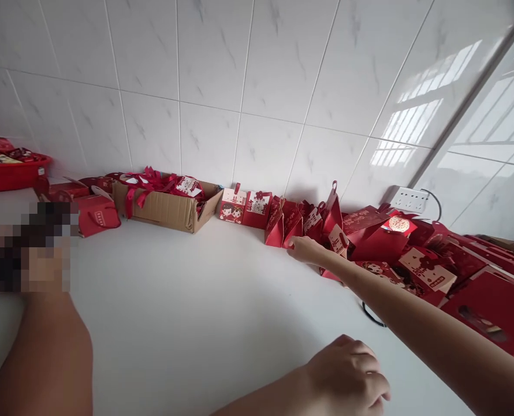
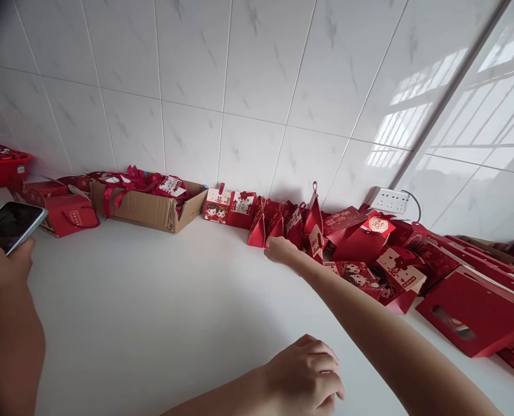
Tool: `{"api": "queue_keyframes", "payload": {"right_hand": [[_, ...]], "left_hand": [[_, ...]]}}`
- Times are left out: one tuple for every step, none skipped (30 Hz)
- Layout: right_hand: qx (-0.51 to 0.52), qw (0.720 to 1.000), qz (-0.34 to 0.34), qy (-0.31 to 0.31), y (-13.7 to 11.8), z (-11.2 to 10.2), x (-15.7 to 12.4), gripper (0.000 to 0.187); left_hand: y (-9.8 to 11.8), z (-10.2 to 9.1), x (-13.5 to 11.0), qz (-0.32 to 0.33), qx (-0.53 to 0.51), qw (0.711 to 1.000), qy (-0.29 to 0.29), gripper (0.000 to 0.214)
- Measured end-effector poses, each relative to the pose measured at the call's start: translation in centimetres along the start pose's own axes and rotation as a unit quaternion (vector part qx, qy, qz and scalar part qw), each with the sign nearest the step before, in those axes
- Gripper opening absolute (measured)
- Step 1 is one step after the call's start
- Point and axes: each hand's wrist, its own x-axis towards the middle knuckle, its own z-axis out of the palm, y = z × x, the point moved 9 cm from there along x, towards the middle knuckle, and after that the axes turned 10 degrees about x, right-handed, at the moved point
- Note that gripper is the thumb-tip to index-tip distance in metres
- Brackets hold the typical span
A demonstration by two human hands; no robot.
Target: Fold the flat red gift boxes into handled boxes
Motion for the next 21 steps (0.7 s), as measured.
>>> {"api": "queue_keyframes", "payload": {"right_hand": [[0.006,1.0,0.004,0.007,-0.2,0.0,0.5,0.032],[0.012,1.0,0.007,0.015,-0.4,0.0,1.1,0.033],[0.018,0.999,0.011,0.025,-0.6,-0.1,1.5,0.035],[0.024,0.999,0.013,0.034,-0.8,-0.1,2.0,0.037],[0.029,0.999,0.015,0.044,-1.1,-0.2,2.4,0.04],[0.035,0.998,0.016,0.051,-1.4,-0.3,2.8,0.042],[0.041,0.997,0.017,0.057,-1.7,-0.3,3.1,0.046],[0.048,0.997,0.017,0.062,-1.9,-0.4,3.5,0.049],[0.056,0.996,0.018,0.066,-2.1,-0.4,3.8,0.054],[0.063,0.995,0.019,0.071,-2.3,-0.5,4.1,0.058],[0.072,0.994,0.021,0.075,-2.4,-0.5,4.4,0.062],[0.081,0.993,0.024,0.079,-2.4,-0.6,4.8,0.064],[0.091,0.992,0.027,0.082,-2.3,-0.6,5.1,0.066],[0.102,0.991,0.027,0.086,-2.2,-0.6,5.5,0.067],[0.113,0.989,0.025,0.089,-2.1,-0.7,5.8,0.066],[0.125,0.988,0.02,0.093,-2.0,-0.7,6.1,0.065],[0.138,0.985,0.012,0.098,-1.9,-0.8,6.3,0.063],[0.151,0.983,0.002,0.103,-1.8,-0.9,6.4,0.061],[0.164,0.98,-0.01,0.109,-1.7,-1.0,6.5,0.059],[0.178,0.977,-0.023,0.114,-1.6,-1.1,6.4,0.057],[0.191,0.974,-0.035,0.12,-1.5,-1.2,6.2,0.056]], "left_hand": [[0.0,0.0,0.0,-0.003,0.0,1.0,-0.003,0.015],[0.0,0.0,0.1,-0.006,-0.002,1.0,-0.003,0.015],[0.0,-0.2,0.1,-0.01,-0.004,1.0,0.002,0.015],[0.0,-0.3,0.1,-0.011,-0.006,1.0,0.008,0.015],[0.0,-0.4,0.1,-0.01,-0.005,1.0,0.015,0.015],[0.1,-0.5,0.1,-0.007,-0.003,1.0,0.02,0.015],[0.2,-0.6,0.1,-0.001,-0.001,1.0,0.023,0.015],[0.3,-0.6,0.1,0.006,0.003,1.0,0.024,0.015],[0.3,-0.5,0.1,0.012,0.005,1.0,0.023,0.015],[0.4,-0.4,0.1,0.016,0.005,1.0,0.022,0.015],[0.3,-0.4,0.1,0.014,0.006,1.0,0.022,0.015],[0.1,-0.4,0.1,0.009,0.007,1.0,0.025,0.014],[0.0,-0.4,0.1,0.002,0.008,1.0,0.029,0.013],[-0.2,-0.4,0.1,-0.007,0.011,0.999,0.036,0.012],[-0.3,-0.4,0.0,-0.014,0.014,0.999,0.044,0.011],[-0.4,-0.4,0.0,-0.019,0.017,0.998,0.051,0.01],[-0.5,-0.4,-0.1,-0.024,0.018,0.998,0.056,0.01],[-0.6,-0.3,-0.2,-0.026,0.017,0.998,0.059,0.01],[-0.6,-0.2,-0.2,-0.027,0.016,0.998,0.059,0.01],[-0.7,-0.1,-0.2,-0.027,0.012,0.998,0.057,0.01],[-0.8,0.0,-0.2,-0.025,0.008,0.998,0.051,0.011]]}}
